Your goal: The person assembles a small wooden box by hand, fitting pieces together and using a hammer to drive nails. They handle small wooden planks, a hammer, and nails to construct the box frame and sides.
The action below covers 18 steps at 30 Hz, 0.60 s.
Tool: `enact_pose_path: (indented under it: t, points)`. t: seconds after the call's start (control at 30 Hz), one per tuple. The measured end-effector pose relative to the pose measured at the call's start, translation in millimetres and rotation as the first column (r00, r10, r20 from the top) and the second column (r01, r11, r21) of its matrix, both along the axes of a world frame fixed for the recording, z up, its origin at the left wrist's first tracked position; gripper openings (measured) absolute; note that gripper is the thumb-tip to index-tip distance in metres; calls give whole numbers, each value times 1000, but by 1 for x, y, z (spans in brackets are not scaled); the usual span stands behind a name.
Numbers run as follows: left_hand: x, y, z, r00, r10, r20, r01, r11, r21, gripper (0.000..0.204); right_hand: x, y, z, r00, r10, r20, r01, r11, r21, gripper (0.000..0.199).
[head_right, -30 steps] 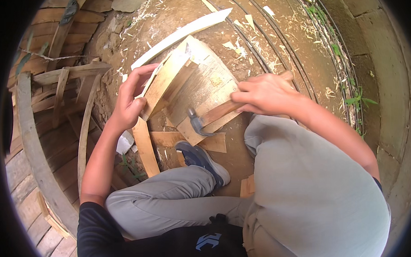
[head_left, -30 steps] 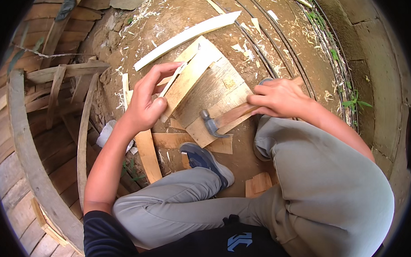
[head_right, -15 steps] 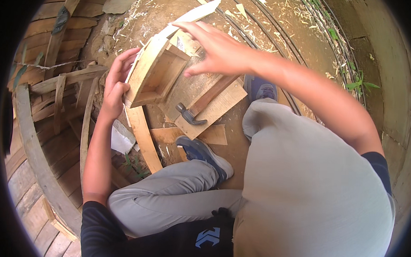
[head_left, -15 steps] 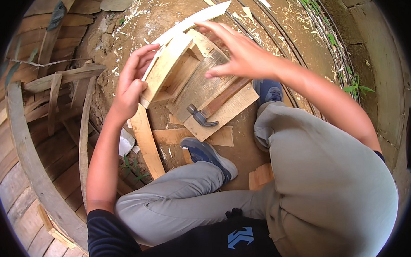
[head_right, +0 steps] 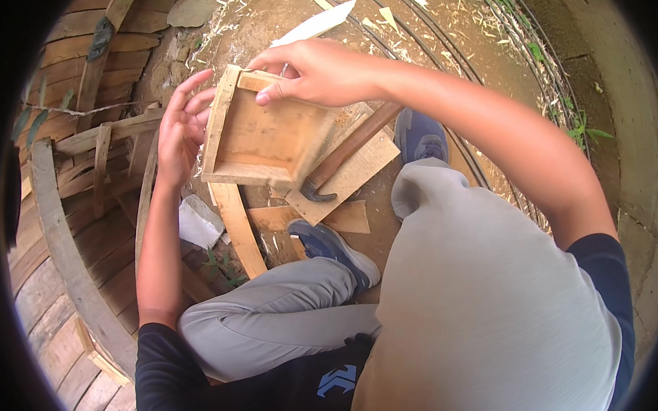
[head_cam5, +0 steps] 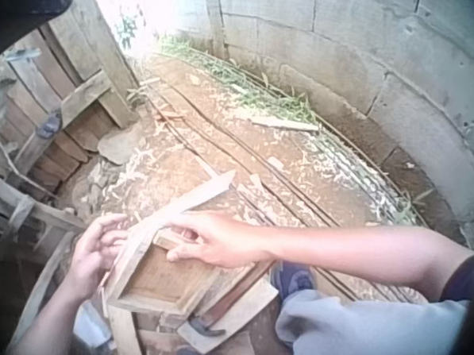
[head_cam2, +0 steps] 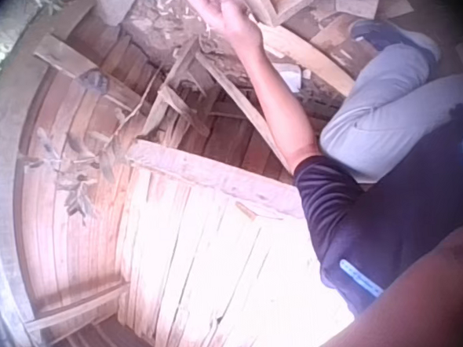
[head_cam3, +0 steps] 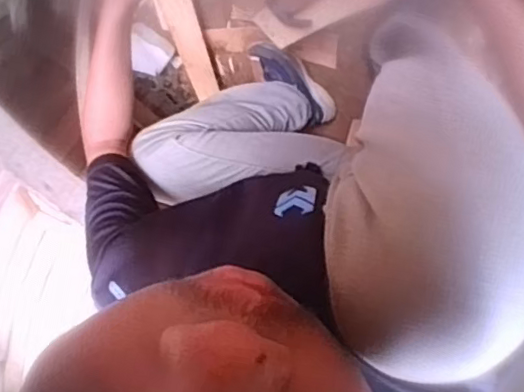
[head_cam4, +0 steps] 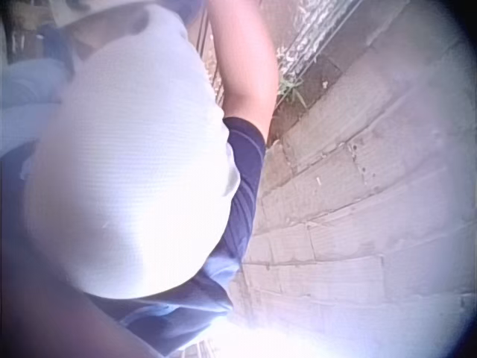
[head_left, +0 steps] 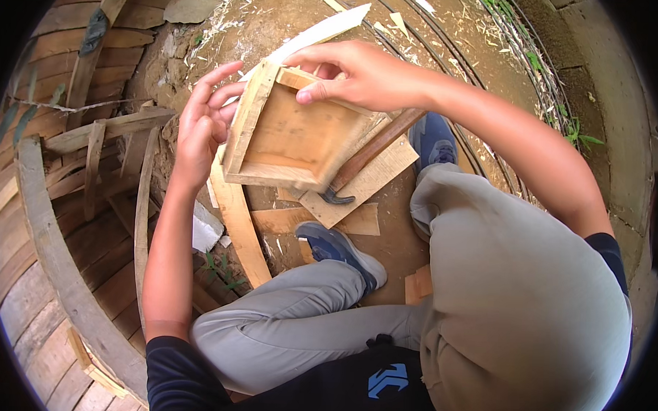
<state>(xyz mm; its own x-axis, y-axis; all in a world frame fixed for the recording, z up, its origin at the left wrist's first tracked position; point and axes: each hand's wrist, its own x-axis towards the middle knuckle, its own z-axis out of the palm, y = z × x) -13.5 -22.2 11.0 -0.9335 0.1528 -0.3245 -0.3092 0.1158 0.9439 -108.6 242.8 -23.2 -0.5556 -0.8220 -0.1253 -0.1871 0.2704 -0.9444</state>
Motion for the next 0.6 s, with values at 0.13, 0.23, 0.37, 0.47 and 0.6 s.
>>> enact_pose_path:
  t: [0.13,0.23,0.37,0.47,0.6]
  points:
    - [1,15,-2,995,-48,87,42,997,71,74,-4,11,-8,995,-41,90,46,997,-56,51]
    - [6,22,-9,987,-160,25,161,986,-48,71,-5,18,-11,984,-57,167,57,998,5,48]
    - [7,37,-5,986,-140,87,144,989,-43,67,-8,24,-7,979,-34,201,15,995,99,51]
    - [11,47,-11,994,-56,95,64,995,-77,62,-7,26,-4,983,-29,179,7,993,119,52]
    - [7,54,-5,985,-22,171,49,987,-150,49,-5,28,0,993,-15,118,0,992,127,51]
